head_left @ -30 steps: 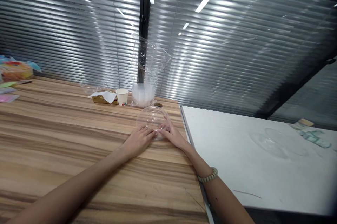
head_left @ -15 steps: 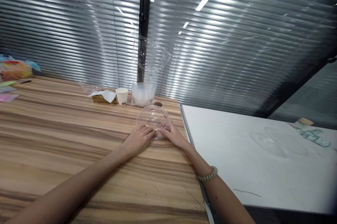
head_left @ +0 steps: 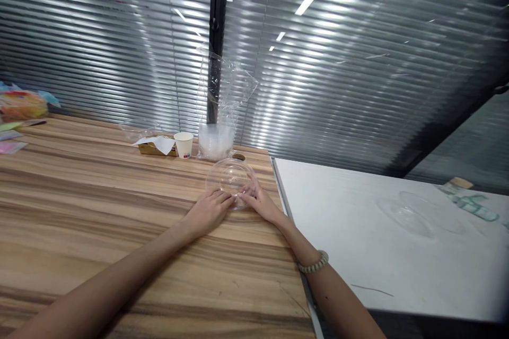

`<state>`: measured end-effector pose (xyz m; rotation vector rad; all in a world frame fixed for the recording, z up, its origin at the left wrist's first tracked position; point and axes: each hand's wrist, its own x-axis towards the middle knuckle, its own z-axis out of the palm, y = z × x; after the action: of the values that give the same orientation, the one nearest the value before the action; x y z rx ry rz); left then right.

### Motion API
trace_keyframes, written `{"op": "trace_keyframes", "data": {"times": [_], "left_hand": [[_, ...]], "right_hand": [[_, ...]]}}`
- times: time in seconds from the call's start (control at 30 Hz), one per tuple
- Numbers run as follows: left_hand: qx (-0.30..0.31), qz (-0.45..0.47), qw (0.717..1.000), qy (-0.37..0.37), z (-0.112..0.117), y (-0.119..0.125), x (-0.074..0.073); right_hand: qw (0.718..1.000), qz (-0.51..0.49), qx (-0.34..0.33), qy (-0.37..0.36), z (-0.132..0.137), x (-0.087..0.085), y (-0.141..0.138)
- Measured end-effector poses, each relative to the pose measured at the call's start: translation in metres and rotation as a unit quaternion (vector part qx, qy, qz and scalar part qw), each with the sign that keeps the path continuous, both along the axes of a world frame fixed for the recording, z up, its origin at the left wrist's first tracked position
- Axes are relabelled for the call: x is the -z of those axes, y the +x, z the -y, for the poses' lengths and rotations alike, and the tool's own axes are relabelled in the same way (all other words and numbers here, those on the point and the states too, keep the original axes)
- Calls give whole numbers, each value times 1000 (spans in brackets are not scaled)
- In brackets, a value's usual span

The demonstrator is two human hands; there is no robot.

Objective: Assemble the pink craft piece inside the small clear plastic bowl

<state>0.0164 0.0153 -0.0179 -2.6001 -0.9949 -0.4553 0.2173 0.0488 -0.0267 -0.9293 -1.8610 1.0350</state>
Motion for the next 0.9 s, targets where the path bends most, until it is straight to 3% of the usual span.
{"op": "trace_keyframes", "data": {"times": [0.9], "left_hand": [[0,-2,1000,0,1,1,-3]], "right_hand": [[1000,-5,-4,-5,4,-5,0]]}}
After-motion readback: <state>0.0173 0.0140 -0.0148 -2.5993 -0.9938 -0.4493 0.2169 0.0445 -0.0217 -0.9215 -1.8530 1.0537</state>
